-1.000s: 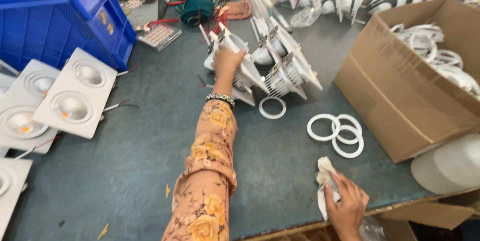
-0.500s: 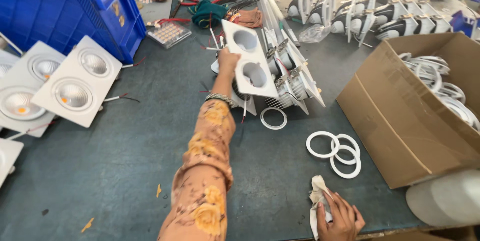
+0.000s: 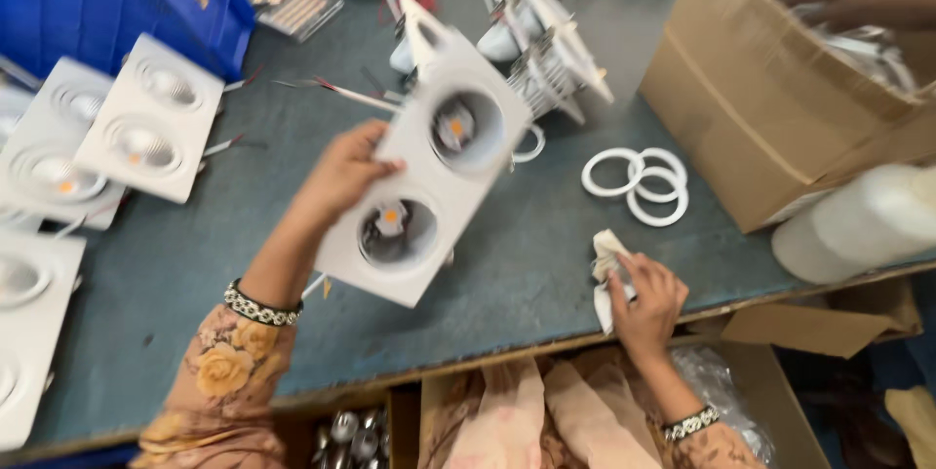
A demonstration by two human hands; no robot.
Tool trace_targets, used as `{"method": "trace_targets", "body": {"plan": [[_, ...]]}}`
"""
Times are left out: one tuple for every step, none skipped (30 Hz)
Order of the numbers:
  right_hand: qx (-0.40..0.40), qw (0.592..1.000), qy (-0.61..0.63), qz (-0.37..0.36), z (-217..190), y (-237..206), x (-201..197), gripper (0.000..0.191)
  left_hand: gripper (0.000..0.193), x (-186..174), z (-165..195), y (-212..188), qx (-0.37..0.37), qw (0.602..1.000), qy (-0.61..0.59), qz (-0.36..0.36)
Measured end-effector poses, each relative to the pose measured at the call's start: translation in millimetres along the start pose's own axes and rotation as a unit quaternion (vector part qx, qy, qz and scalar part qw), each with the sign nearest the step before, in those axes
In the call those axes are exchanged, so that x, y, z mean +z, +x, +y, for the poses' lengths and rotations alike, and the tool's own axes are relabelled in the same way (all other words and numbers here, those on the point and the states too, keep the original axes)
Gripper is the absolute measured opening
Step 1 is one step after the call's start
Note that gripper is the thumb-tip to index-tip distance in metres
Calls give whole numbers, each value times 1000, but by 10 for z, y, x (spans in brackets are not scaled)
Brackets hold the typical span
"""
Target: The person assembles dual-head LED light fixtures by wiping the recesses with a cloth, inserting metal reflector cups, and securing white plastic rings. The person handles multiple fixtures sequentially on a workbench.
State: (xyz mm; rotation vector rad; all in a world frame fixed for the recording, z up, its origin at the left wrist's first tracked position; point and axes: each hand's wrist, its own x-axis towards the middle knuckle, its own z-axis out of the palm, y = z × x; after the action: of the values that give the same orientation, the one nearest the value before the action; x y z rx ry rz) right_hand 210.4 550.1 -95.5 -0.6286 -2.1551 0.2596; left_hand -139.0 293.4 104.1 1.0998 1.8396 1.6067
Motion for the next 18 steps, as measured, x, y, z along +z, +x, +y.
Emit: {"method": "trace_targets", "body": {"plan": [[2, 1000, 8, -2, 2, -3, 0, 32, 34, 68, -103, -186, -49, 998, 42, 7], [2, 1000, 19, -6, -2, 0, -1, 31, 35, 184, -221, -338, -100, 991, 83, 16], [12, 999, 43, -6, -11, 11, -11, 28, 38, 270, -328, -466, -113, 984, 138, 27], [24, 997, 67, -5, -25, 36, -19, 25, 41, 350, -430, -573, -126, 972, 193, 35], [38, 995, 90, -3, -51, 60, -35, 23, 39, 444, -522, -645, -91, 965, 243, 45], [81, 981, 176, 0, -93, 88, -44, 23, 39, 513, -597, -707, -56, 953, 292, 51], [127, 958, 258, 4, -153, 115, -49, 24, 39, 528, -643, -733, -86, 958, 269, 46], [172, 927, 334, 8, -214, 135, -81, 24, 40, 523, -668, -688, -113, 963, 243, 40], [150, 937, 316, 5, -289, 150, -111, 23, 41, 498, -678, -669, -137, 966, 215, 34], [127, 946, 299, 3, -414, 145, -108, 23, 45, 447, -670, -689, -134, 972, 191, 8], [103, 954, 282, 0, -549, 137, -113, 22, 50, 376, -650, -712, -133, 977, 167, -18], [58, 950, 306, -10, -686, 119, -122, 22, 55, 337, -647, -805, -133, 980, 140, -42], [13, 943, 332, -21, -851, 87, -118, 22, 57, 306, -649, -939, -102, 989, 105, -33], [-32, 933, 358, -30, -1015, 71, -109, 22, 60, 233, -640, -1091, -70, 995, 71, -23], [-23, 927, 372, -46, -1181, 59, -96, 22, 63, 174, -642, -1237, -37, 998, 42, -14], [-13, 921, 386, -58, -1348, 56, -80, 23, 58, 240, -678, -1351, -46, 999, -9, 25], [-33, 913, 401, -66, -1516, 68, -46, 23, 53, 337, -727, -1470, -54, 995, -60, 63], [-53, 906, 414, -77, -1675, 75, -12, 24, 48, 405, -774, -1557, -62, 986, -115, 102]]}}
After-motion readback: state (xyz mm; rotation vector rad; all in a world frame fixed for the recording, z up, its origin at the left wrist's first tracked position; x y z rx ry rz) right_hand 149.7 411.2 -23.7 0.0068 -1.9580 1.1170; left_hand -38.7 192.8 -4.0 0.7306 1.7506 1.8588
